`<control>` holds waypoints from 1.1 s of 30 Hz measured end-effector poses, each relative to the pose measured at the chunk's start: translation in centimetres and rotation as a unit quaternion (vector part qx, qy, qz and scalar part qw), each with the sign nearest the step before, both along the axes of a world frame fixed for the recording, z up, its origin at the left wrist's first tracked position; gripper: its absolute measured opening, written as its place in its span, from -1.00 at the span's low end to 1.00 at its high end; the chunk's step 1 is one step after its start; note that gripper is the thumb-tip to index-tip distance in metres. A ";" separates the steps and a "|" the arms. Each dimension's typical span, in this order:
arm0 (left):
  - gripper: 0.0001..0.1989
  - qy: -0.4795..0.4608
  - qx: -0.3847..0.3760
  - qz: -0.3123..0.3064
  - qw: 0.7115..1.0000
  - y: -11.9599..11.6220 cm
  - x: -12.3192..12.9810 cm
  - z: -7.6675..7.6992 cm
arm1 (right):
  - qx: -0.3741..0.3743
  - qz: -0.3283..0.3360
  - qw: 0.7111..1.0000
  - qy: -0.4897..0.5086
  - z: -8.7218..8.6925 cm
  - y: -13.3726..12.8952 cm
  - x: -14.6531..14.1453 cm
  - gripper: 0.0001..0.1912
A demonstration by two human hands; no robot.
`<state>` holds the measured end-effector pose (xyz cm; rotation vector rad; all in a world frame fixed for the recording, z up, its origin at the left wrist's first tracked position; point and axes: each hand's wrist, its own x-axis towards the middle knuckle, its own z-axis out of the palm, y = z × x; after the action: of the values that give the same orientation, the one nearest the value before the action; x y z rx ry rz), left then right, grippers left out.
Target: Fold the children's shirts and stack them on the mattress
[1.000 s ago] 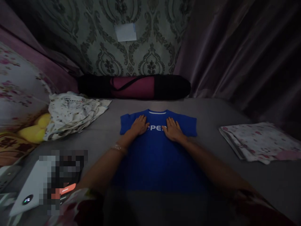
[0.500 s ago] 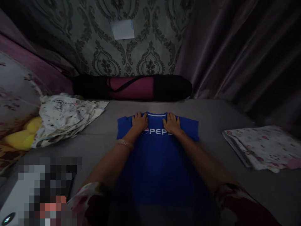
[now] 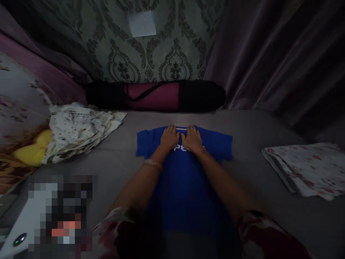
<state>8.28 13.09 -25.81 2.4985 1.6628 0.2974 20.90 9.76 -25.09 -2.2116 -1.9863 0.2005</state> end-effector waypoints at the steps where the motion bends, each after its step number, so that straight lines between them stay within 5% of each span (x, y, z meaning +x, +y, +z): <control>1: -0.40 -0.002 -0.005 0.001 1.000 0.1 0.0 0.0 | 0.002 -0.002 1.000 0.003 0.1 0.0 0.0 -0.27; 7: -0.37 -0.044 0.016 -0.032 0.998 0.2 -2.1 0.6 | 0.003 0.067 0.996 0.051 1.3 -0.8 2.1 -0.31; 13: -0.34 0.001 0.001 0.040 0.999 0.0 -3.3 0.3 | 0.007 -0.015 1.000 -0.001 0.5 -1.9 3.4 -0.29; 19: -0.32 0.057 -0.014 0.086 0.995 -1.1 -2.5 1.6 | -0.013 0.008 1.000 0.010 1.1 -2.1 3.5 -0.31; 21: -0.32 0.076 -0.017 0.066 0.995 -2.6 -2.6 2.1 | -0.034 0.042 0.998 0.022 1.6 -3.3 3.8 -0.32; 26: -0.35 0.086 -0.047 -0.106 0.989 -9.2 -4.6 2.4 | -0.056 0.170 0.984 0.009 2.2 -9.8 4.3 -0.33; 33: -0.37 0.073 -0.029 -0.197 0.977 -19.5 -7.6 2.6 | -0.039 0.297 0.954 0.002 2.7 -20.3 2.4 -0.36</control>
<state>0.69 -6.36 -23.20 2.7826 1.1552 0.0215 23.31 -10.52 -22.44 -1.5767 -2.6232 0.3563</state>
